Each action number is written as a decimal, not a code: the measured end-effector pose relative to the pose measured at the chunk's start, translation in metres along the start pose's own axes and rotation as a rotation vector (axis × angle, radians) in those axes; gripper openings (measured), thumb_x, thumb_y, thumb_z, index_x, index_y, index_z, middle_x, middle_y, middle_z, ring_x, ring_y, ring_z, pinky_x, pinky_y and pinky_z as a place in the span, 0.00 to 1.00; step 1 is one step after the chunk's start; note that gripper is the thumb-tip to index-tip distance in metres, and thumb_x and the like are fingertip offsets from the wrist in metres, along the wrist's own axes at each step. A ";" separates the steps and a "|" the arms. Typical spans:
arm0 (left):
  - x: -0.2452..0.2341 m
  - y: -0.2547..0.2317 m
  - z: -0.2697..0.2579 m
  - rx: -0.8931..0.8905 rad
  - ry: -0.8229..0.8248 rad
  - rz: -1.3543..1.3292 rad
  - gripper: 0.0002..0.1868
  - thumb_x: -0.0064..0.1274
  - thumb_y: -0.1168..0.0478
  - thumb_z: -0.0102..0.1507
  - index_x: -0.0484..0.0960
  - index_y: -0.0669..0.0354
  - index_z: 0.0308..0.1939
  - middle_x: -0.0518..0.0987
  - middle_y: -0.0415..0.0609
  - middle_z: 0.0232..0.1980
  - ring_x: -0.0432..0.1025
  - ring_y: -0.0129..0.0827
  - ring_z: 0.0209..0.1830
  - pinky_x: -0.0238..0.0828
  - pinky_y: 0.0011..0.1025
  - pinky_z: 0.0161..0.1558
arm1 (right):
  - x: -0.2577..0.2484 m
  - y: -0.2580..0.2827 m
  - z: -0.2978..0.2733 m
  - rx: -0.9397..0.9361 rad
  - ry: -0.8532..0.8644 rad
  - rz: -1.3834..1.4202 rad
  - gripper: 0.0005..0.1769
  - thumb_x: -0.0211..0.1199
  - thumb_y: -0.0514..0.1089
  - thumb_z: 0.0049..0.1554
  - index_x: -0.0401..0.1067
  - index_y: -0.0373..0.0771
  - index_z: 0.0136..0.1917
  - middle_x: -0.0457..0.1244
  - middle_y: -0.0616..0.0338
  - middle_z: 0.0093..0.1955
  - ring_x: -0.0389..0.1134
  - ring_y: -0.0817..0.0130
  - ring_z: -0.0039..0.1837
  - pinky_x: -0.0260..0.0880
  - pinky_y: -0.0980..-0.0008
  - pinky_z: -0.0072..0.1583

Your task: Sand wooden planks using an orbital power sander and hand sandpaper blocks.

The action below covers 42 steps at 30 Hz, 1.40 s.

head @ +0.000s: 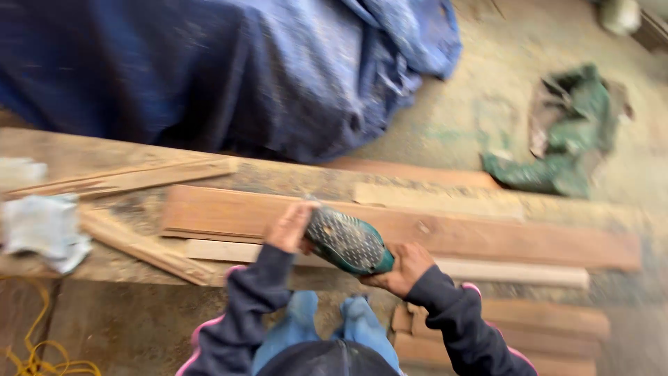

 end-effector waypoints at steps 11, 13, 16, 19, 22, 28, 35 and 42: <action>0.238 0.129 -0.113 0.065 0.309 0.376 0.53 0.66 0.63 0.46 0.60 0.59 0.74 0.68 0.58 0.70 0.65 0.45 0.69 0.65 0.42 0.66 | -0.101 -0.092 -0.133 -0.060 -0.282 0.553 0.19 0.75 0.46 0.44 0.80 0.38 0.48 0.75 0.57 0.41 0.75 0.68 0.44 0.75 0.68 0.48; 0.346 0.126 -0.128 0.491 0.734 0.588 0.50 0.66 0.55 0.42 0.69 0.56 0.70 0.73 0.59 0.68 0.64 0.54 0.72 0.56 0.45 0.71 | -0.113 -0.119 -0.159 -0.063 -0.331 0.677 0.16 0.75 0.42 0.44 0.80 0.39 0.47 0.74 0.57 0.40 0.74 0.67 0.43 0.75 0.68 0.47; 0.427 0.260 -0.185 0.089 1.471 0.380 0.36 0.65 0.37 0.54 0.81 0.55 0.58 0.83 0.51 0.51 0.77 0.43 0.52 0.75 0.39 0.63 | -0.139 -0.154 -0.193 -0.146 -0.423 0.341 0.18 0.78 0.45 0.41 0.81 0.42 0.46 0.73 0.60 0.41 0.77 0.70 0.42 0.74 0.69 0.47; 0.416 0.233 -0.193 -0.205 1.584 0.626 0.44 0.61 0.30 0.50 0.85 0.58 0.59 0.88 0.59 0.53 0.82 0.47 0.54 0.76 0.39 0.55 | -0.136 -0.186 -0.213 -0.505 -0.477 0.064 0.14 0.76 0.44 0.46 0.82 0.46 0.48 0.72 0.59 0.46 0.75 0.69 0.49 0.73 0.69 0.51; 0.334 0.227 -0.149 -0.081 1.157 0.960 0.50 0.66 0.33 0.51 0.73 0.55 0.70 0.76 0.60 0.66 0.70 0.53 0.65 0.65 0.42 0.64 | -0.127 -0.191 -0.214 -0.701 -0.604 -0.422 0.19 0.72 0.39 0.41 0.84 0.56 0.46 0.73 0.59 0.48 0.73 0.62 0.50 0.71 0.65 0.51; 0.125 0.211 -0.047 -0.223 0.203 0.321 0.28 0.63 0.51 0.61 0.80 0.61 0.62 0.84 0.54 0.49 0.79 0.34 0.43 0.77 0.32 0.43 | -0.074 -0.248 -0.136 -0.100 -0.218 0.659 0.21 0.78 0.44 0.39 0.80 0.39 0.47 0.76 0.55 0.44 0.76 0.66 0.48 0.74 0.66 0.52; 0.075 -0.009 0.020 -0.242 -0.047 0.248 0.28 0.52 0.41 0.64 0.78 0.52 0.62 0.84 0.45 0.43 0.73 0.27 0.26 0.74 0.28 0.26 | -0.053 -0.138 -0.062 0.087 -0.128 0.162 0.27 0.82 0.58 0.37 0.84 0.38 0.44 0.77 0.55 0.39 0.80 0.67 0.44 0.76 0.66 0.52; 0.076 -0.062 0.041 -0.118 0.213 0.668 0.33 0.52 0.29 0.59 0.88 0.54 0.42 0.85 0.54 0.38 0.80 0.39 0.41 0.76 0.38 0.48 | -0.019 -0.048 0.003 0.035 0.010 0.005 0.30 0.79 0.58 0.35 0.83 0.43 0.49 0.75 0.53 0.41 0.78 0.60 0.46 0.75 0.63 0.53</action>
Point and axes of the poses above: each hand's wrist, its own z-axis towards the middle knuckle, its own x-axis out of the palm, y = z × x, the point moved 5 cm from there along z, towards the middle knuckle
